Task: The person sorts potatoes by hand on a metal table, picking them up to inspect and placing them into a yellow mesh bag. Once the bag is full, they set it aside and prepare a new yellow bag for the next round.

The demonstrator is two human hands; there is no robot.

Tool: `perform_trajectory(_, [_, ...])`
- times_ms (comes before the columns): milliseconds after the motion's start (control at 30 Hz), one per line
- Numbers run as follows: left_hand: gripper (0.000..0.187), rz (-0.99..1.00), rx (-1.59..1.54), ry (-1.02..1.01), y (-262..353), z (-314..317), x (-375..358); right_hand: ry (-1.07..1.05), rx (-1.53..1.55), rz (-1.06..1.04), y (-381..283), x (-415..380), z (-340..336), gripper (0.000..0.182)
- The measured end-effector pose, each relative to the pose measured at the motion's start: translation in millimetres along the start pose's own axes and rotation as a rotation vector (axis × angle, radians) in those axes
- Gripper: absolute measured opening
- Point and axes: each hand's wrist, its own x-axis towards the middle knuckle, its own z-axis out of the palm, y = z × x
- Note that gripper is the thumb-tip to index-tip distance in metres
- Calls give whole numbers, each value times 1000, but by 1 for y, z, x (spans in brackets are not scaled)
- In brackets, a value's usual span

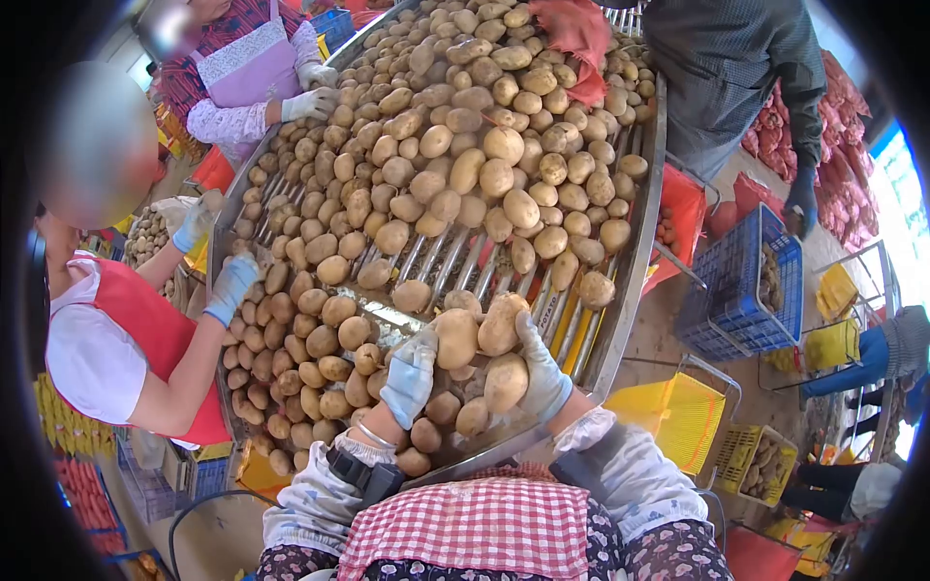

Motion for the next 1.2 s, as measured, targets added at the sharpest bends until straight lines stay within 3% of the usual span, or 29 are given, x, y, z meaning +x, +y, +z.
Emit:
perform_trajectory(67, [37, -26, 149, 3, 11, 1, -10, -87, 114, 26, 2, -5, 15, 76])
perform_trajectory(133, [27, -28, 329, 16, 11, 7, -13, -45, 53, -14, 5, -4, -1, 77])
perform_trajectory(167, [30, 116, 349, 10, 7, 12, -13, 2, -7, -58, 6, -6, -7, 78])
perform_trajectory(200, [30, 119, 349, 1, 13, 15, -13, 5, -4, -66, 5, -10, -5, 78])
perform_trajectory(267, [36, 6, 417, -70, 27, 23, -15, -25, -149, -73, 0, -21, 1, 81])
perform_trajectory(333, [37, -55, 464, -162, 32, 22, -7, -6, -56, -82, -5, -29, -14, 80])
perform_trajectory(400, [34, 384, 459, 6, 21, 16, 9, -75, 93, -150, -10, -37, -25, 77])
perform_trajectory(433, [33, 320, 615, 50, 18, 9, 19, 59, 44, -216, -13, -44, -32, 76])
perform_trajectory(467, [33, 252, 771, 98, 14, 0, 30, 64, 46, -224, -19, -53, -41, 76])
perform_trajectory(500, [44, 360, 1014, 210, -4, -9, 41, 47, -13, -335, -27, -63, -50, 76])
perform_trajectory(533, [56, 326, 1253, 218, -12, -16, 41, 27, -74, -444, -36, -75, -59, 75])
perform_trajectory(633, [61, 168, 1143, 70, -21, -12, 13, 302, -181, -562, -68, -146, -85, 77])
perform_trajectory(733, [72, 259, 1113, -402, 8, 5, -22, 633, -203, -741, -81, -213, -135, 77])
perform_trajectory(800, [75, 366, 1163, -401, -16, 13, -41, 654, -109, -706, -85, -242, -140, 76])
perform_trajectory(867, [74, 337, 1133, -389, -7, 15, -28, 676, -13, -662, -91, -275, -167, 75])
perform_trajectory(933, [74, 261, 1110, -368, -1, 15, -11, 1256, -207, -322, -102, -303, -235, 66])
perform_trajectory(1000, [73, 277, 1095, -306, -5, 7, 3, 1907, -1693, -383, -106, -300, -280, 57])
perform_trajectory(1033, [72, 286, 1130, -202, -3, 0, 6, 1754, -1644, -553, -115, -267, -223, 50])
perform_trajectory(1067, [71, 290, 1166, -103, -2, -9, 6, 1665, -1669, -554, -117, -226, -151, 45])
perform_trajectory(1100, [71, 291, 1163, -97, -5, -21, 5, 1381, -1525, -810, -117, -191, -124, 42])
perform_trajectory(1133, [70, 240, 1207, 19, -9, -35, -2, 1111, -2002, -974, -133, -169, -142, 45])
perform_trajectory(1200, [69, 124, 1283, 197, -15, -60, -25, 769, -2138, -947, -148, -98, -102, 47])
